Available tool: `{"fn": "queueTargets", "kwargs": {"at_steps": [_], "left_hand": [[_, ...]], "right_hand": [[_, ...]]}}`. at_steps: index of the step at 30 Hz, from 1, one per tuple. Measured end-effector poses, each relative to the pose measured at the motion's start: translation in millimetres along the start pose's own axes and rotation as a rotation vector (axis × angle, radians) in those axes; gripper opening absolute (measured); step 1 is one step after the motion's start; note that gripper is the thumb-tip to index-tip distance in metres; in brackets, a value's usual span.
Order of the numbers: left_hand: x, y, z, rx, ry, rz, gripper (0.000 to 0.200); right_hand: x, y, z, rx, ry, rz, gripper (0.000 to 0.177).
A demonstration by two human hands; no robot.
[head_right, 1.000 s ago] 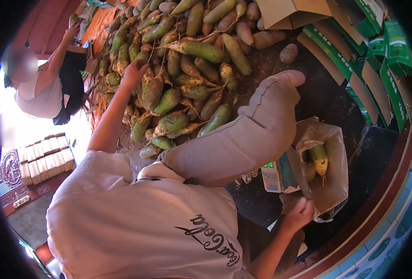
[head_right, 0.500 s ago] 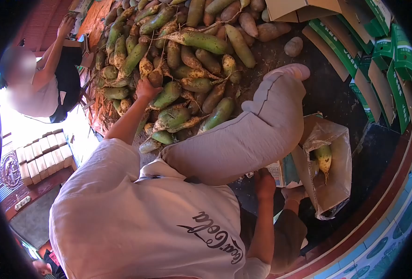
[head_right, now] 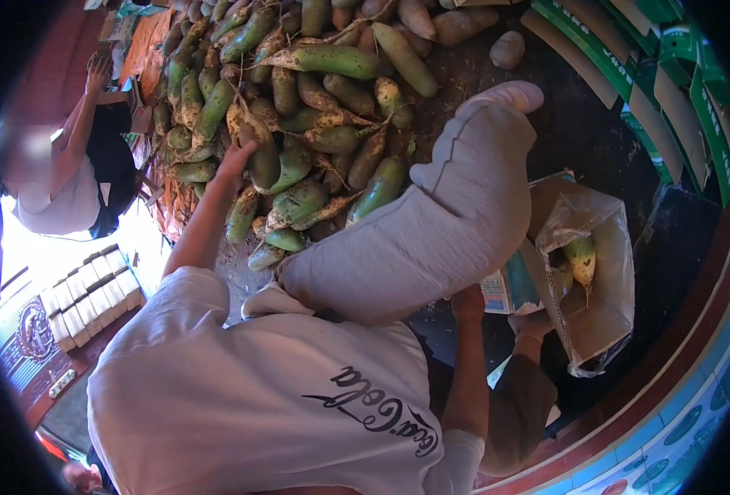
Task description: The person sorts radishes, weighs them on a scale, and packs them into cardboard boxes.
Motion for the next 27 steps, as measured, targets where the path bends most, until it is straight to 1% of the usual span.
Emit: {"fn": "queueTargets", "kwargs": {"at_steps": [1,2,3,6,7,10,11,14,15,17,18,20,21,23,24,25,26,27], "left_hand": [[-16.8,-4.0,-10.7,0.084,0.09,-0.102,0.058],[-33.1,-6.9,-20.5,0.16,0.178,-0.205,0.055],[-46.6,-13.3,-29.2,0.232,0.181,-0.302,0.053],[-63.5,-20.0,-39.6,0.344,0.341,-0.456,0.056],[-67.4,-25.3,-43.7,0.386,0.225,-0.498,0.061],[-73.9,-37.9,-49.3,0.511,0.184,-0.597,0.064],[-75.2,-42.6,-50.9,0.501,0.189,-0.614,0.058],[-72.6,-53.5,-50.4,0.544,0.323,-0.655,0.054],[-73.0,-58.6,-51.3,0.569,0.341,-0.653,0.053],[-75.1,-68.9,-54.5,0.62,0.372,-0.65,0.051],[-78.0,-74.6,-56.2,0.631,0.352,-0.637,0.052],[-85.9,-84.0,-64.6,0.654,0.314,-0.613,0.052],[-94.8,-88.2,-72.0,0.71,0.328,-0.59,0.052],[-96.6,-95.7,-68.2,0.773,0.247,-0.524,0.053],[-105.5,-100.2,-72.5,0.801,0.201,-0.492,0.053],[-114.8,-104.2,-78.0,0.816,0.196,-0.488,0.064],[-125.1,-110.2,-85.3,0.805,0.121,-0.447,0.069],[-135.8,-115.1,-92.2,0.793,0.042,-0.409,0.074]], "right_hand": [[-13.7,-20.1,4.4,-0.096,0.11,-0.036,0.045],[-17.7,-34.2,11.9,-0.112,0.132,-0.039,0.045],[-14.8,-44.9,17.9,-0.099,0.129,-0.054,0.045],[2.3,-64.6,33.4,-0.025,0.099,-0.083,0.045],[7.5,-68.1,36.2,-0.005,0.085,-0.096,0.045],[13.6,-66.3,37.1,0.052,0.062,-0.116,0.045],[13.6,-62.3,36.5,0.065,0.064,-0.112,0.045],[17.7,-38.3,28.7,0.117,0.078,-0.079,0.045],[20.4,-25.4,26.2,0.145,0.083,-0.057,0.045],[37.7,16.6,18.8,0.299,0.048,-0.05,0.045],[50.7,45.9,14.0,0.424,-0.005,-0.051,0.043],[76.1,110.8,-9.1,0.26,0.128,0.101,0.04],[87.3,141.2,-22.9,0.174,0.199,0.173,0.038],[89.2,196.8,-46.2,0.11,0.209,0.359,0.045],[84.0,222.8,-61.6,-0.006,0.114,0.564,0.043],[82.4,247.0,-77.5,-0.129,0.023,0.769,0.042],[89.5,272.8,-92.1,-0.184,-0.124,1.019,0.048],[101.6,291.0,-98.7,-0.42,0.042,1.216,0.054]]}}
Point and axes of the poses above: each hand's wrist, its own z-axis towards the middle knuckle, its own y-axis out of the back of the hand, x = y × z, the point moved 2 cm from there along z, towards the middle knuckle, and after that the axes turned 6 degrees about -x, right-handed, at the moved point
